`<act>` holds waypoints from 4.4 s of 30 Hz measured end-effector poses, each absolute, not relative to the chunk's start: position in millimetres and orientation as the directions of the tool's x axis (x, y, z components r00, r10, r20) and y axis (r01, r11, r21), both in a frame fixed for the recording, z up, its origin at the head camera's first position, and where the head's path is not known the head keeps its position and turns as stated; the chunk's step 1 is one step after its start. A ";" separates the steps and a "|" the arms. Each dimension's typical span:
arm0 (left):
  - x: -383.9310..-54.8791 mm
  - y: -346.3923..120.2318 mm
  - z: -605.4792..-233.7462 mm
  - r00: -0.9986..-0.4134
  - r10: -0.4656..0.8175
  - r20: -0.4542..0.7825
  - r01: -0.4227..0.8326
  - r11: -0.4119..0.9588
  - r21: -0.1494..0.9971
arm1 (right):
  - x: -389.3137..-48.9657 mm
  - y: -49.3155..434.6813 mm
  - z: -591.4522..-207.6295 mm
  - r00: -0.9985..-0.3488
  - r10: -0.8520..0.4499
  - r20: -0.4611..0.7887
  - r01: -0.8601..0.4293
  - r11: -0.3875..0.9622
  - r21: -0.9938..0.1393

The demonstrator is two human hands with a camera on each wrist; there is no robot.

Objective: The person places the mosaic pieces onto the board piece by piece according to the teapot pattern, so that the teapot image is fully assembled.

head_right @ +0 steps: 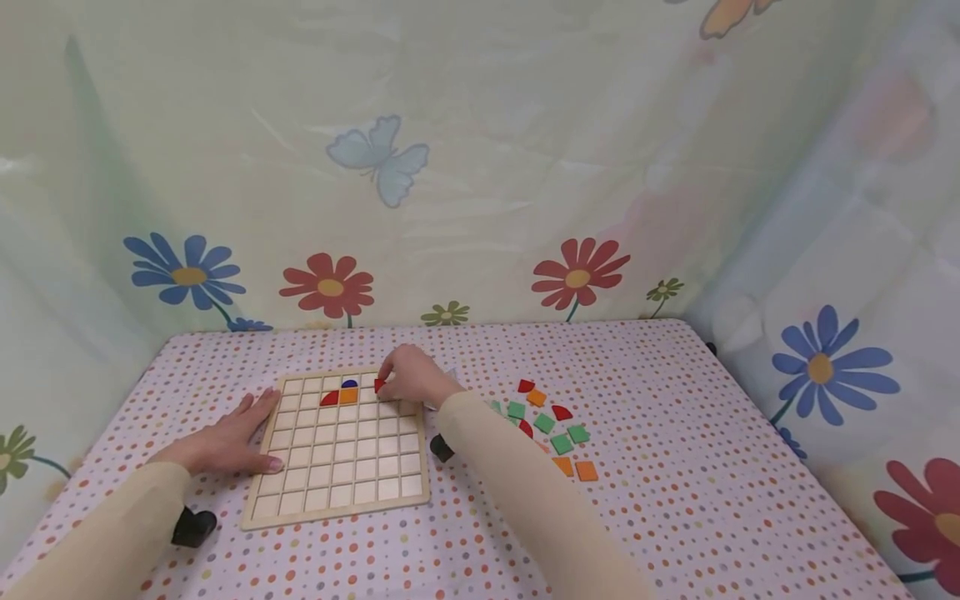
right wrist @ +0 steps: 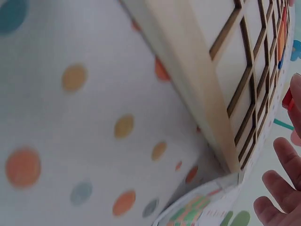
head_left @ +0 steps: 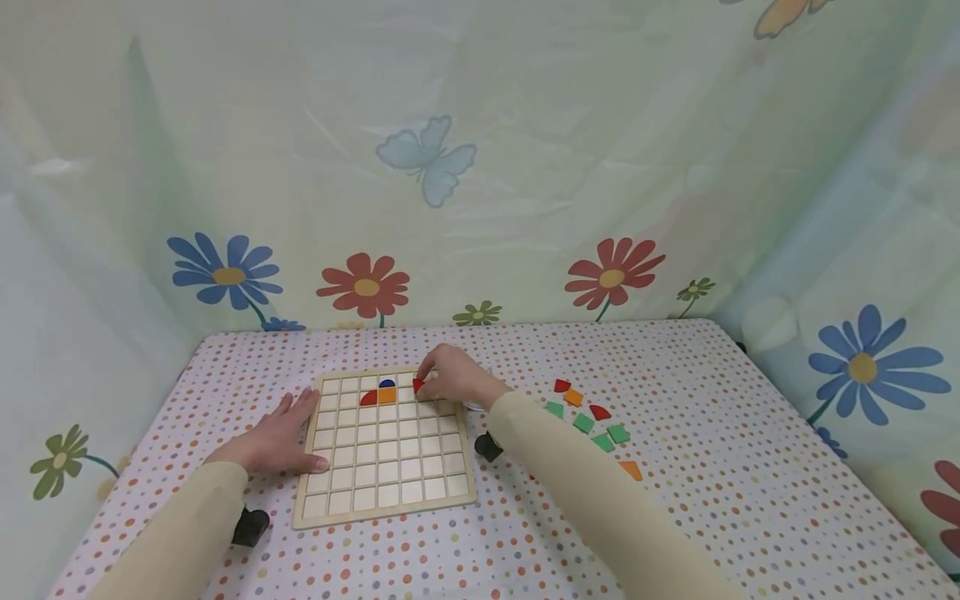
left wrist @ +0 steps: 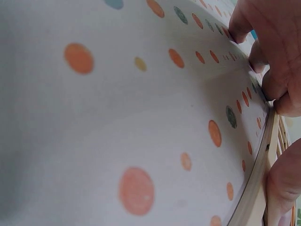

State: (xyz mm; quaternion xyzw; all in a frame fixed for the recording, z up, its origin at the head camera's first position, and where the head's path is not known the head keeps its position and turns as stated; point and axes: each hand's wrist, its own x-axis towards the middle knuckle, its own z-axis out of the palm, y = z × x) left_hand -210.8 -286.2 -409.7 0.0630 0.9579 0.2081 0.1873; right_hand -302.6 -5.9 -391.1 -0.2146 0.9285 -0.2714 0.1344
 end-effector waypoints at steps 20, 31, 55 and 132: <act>-209.8 -284.1 -409.8 -0.925 0.183 -0.334 0.030 0.909 0.415 | -300.5 -27.9 -399.3 -0.864 -0.493 -0.100 -0.389 0.782 -0.488; -209.4 -283.7 -409.3 -0.923 0.198 -0.330 0.039 0.901 0.433 | -300.2 -33.8 -400.7 -0.863 -0.494 -0.104 -0.420 0.818 -0.392; -211.2 -283.9 -408.0 -0.926 0.207 -0.314 0.054 0.899 0.435 | -292.8 -25.3 -394.6 -0.836 -0.535 -0.117 -0.429 0.773 -0.467; -207.4 -288.1 -408.2 -0.923 0.238 -0.301 0.077 0.884 0.462 | -275.3 148.5 -405.8 -0.943 -0.284 -0.174 -0.184 0.880 -0.438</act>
